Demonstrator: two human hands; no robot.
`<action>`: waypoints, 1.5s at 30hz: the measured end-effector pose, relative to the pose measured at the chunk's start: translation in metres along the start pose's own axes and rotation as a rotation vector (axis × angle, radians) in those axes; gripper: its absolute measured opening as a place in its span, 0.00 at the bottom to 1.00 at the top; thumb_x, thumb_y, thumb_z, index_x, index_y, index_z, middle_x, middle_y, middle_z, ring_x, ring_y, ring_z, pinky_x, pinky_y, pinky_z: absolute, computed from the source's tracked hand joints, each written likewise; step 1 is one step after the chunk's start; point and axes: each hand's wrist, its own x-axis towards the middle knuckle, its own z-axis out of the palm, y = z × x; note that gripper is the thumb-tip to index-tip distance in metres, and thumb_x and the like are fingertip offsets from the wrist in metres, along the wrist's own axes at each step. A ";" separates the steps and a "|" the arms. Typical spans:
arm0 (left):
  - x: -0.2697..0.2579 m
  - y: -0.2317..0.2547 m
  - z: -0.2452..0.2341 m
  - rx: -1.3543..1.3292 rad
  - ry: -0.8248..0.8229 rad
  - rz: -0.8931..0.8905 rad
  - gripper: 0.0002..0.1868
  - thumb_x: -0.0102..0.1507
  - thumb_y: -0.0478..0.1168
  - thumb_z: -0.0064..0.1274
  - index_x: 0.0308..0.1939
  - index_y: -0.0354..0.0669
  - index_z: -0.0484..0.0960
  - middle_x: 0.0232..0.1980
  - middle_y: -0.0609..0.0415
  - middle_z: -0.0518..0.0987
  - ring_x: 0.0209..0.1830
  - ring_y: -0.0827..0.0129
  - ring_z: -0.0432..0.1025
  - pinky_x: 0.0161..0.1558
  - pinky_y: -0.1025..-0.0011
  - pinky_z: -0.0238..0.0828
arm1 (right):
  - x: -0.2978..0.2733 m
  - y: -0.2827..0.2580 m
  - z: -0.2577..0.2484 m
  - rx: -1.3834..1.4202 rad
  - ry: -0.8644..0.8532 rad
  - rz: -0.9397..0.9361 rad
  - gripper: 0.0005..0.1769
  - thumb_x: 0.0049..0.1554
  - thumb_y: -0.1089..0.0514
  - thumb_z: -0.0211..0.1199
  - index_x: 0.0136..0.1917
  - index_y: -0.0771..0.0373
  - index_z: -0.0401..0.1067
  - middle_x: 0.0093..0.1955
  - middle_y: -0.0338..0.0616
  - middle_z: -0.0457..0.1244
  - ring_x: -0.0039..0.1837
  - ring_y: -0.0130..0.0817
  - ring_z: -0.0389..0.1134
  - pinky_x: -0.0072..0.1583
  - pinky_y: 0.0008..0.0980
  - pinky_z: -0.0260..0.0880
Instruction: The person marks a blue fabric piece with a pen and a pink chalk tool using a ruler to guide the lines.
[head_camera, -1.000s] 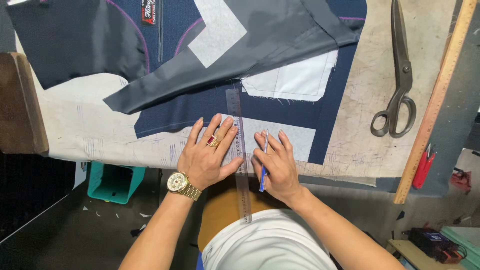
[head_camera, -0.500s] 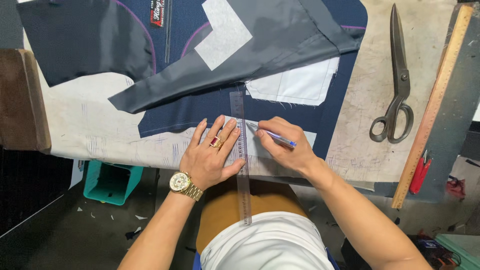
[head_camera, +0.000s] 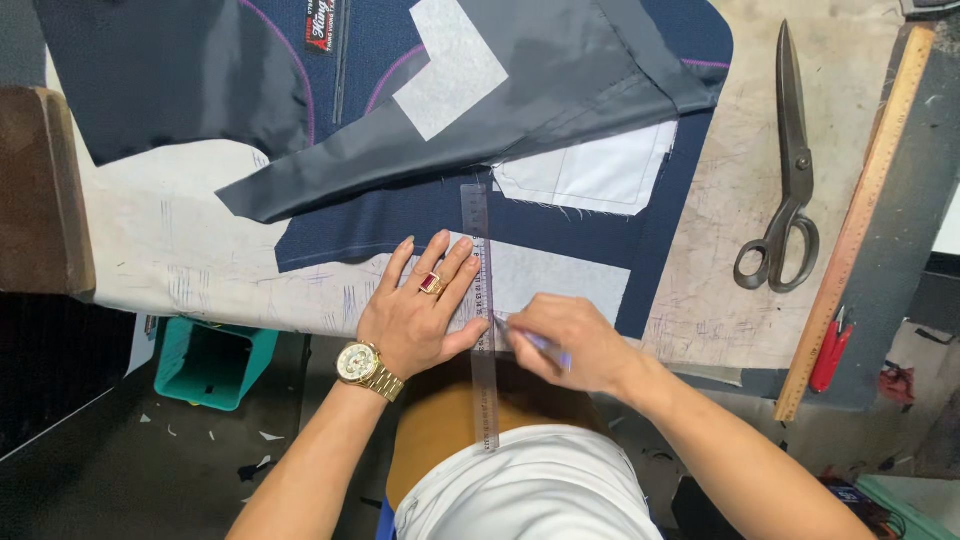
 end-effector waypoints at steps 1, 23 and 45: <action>0.000 0.000 -0.001 0.001 -0.001 0.003 0.37 0.64 0.62 0.51 0.70 0.42 0.73 0.76 0.46 0.69 0.77 0.52 0.61 0.75 0.44 0.48 | 0.012 0.002 -0.004 0.000 0.003 -0.001 0.08 0.58 0.58 0.62 0.48 0.61 0.79 0.34 0.47 0.68 0.39 0.45 0.71 0.41 0.40 0.75; 0.002 0.004 -0.005 0.008 -0.013 -0.012 0.34 0.65 0.60 0.50 0.68 0.43 0.74 0.74 0.47 0.70 0.76 0.53 0.62 0.74 0.43 0.50 | 0.073 0.018 -0.017 0.176 0.396 0.275 0.07 0.61 0.60 0.66 0.49 0.67 0.79 0.46 0.53 0.73 0.46 0.41 0.75 0.44 0.33 0.76; -0.063 0.112 0.004 -0.170 0.323 -1.049 0.30 0.69 0.31 0.49 0.76 0.41 0.64 0.52 0.44 0.76 0.46 0.51 0.74 0.43 0.57 0.71 | 0.018 0.028 -0.055 0.258 0.308 0.119 0.10 0.64 0.61 0.58 0.49 0.72 0.75 0.44 0.52 0.70 0.43 0.37 0.71 0.44 0.28 0.78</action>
